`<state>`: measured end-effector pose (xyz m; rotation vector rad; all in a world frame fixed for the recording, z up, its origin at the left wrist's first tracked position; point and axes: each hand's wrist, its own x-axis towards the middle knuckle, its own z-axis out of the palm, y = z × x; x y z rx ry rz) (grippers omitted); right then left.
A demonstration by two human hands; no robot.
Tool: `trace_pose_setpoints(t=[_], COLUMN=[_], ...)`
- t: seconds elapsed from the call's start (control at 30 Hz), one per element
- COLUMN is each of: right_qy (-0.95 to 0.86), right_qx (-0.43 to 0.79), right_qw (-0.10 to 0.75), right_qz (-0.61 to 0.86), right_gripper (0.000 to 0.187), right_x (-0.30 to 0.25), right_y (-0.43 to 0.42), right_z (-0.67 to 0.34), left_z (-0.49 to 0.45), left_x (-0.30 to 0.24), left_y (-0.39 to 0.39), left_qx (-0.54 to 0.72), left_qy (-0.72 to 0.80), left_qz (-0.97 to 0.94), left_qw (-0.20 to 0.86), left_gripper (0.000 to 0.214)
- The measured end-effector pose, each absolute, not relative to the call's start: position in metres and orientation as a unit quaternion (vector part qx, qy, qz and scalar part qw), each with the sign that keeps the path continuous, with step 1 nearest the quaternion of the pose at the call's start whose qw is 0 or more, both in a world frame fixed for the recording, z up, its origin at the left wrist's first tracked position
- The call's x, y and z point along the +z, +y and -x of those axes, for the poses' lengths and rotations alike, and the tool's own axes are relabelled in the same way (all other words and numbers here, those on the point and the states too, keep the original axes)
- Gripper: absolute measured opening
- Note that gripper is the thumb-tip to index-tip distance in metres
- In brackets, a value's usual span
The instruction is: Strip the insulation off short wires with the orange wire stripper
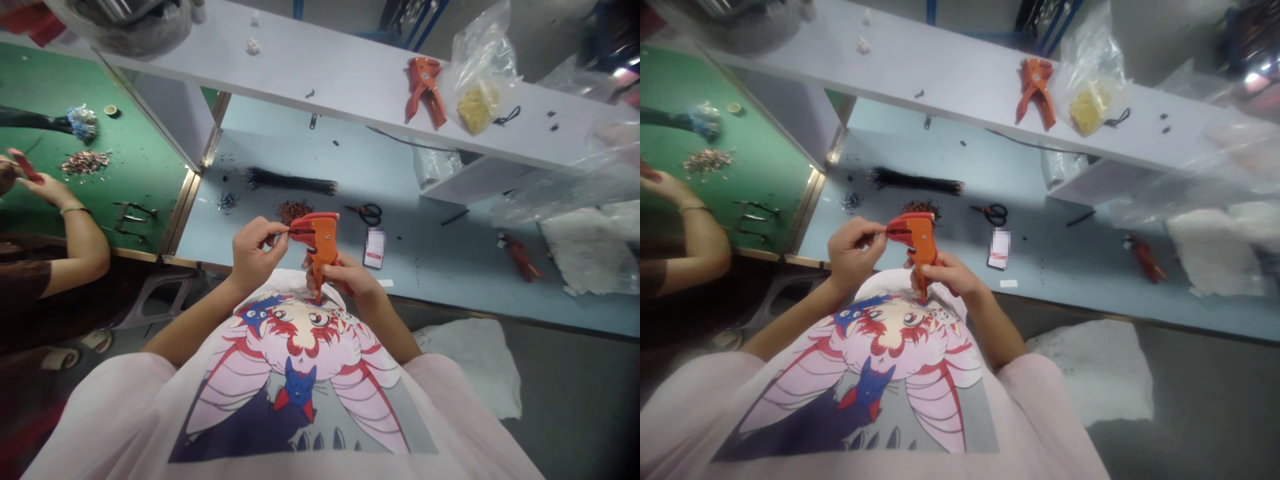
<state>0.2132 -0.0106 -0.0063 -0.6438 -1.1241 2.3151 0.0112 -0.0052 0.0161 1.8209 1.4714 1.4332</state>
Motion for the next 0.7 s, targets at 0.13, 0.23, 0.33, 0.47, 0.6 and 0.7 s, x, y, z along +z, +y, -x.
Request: trace_pose_setpoints(t=[0.13,0.23,0.33,0.47,0.6,0.7], right_qy=[-0.412,-0.41,-0.409,-0.401,-0.399,-0.391], right_qx=[0.845,0.845,0.846,0.848,0.846,0.848], right_qw=[0.24,0.247,0.245,0.246,0.25,0.251], right_qz=[0.241,0.237,0.239,0.243,0.25,0.253], right_gripper=[0.035,0.035,0.034,0.031,0.029,0.026], right_x=[-0.0055,-0.0065,-0.0082,-0.0104,-0.0112,-0.0125], right_y=[-0.011,-0.0113,-0.0116,-0.0122,-0.0138,-0.0157], right_z=[-0.2134,-0.213,-0.2126,-0.2128,-0.2119,-0.2084], left_z=[-0.0102,-0.0094,-0.0096,-0.0103,-0.0104,-0.0104], left_x=[0.0167,0.0171,0.0171,0.0163,0.0147,0.0124], left_y=[-0.0052,-0.0048,-0.0043,-0.0036,-0.0033,-0.0033], left_qx=[0.495,0.493,0.489,0.477,0.465,0.454], left_qy=[0.528,0.519,0.519,0.534,0.534,0.541], left_qz=[-0.668,-0.679,-0.684,-0.681,-0.69,-0.693], left_qw=[0.176,0.163,0.154,0.152,0.147,0.143], left_gripper=[0.006,0.006,0.006,0.006,0.006,0.006])
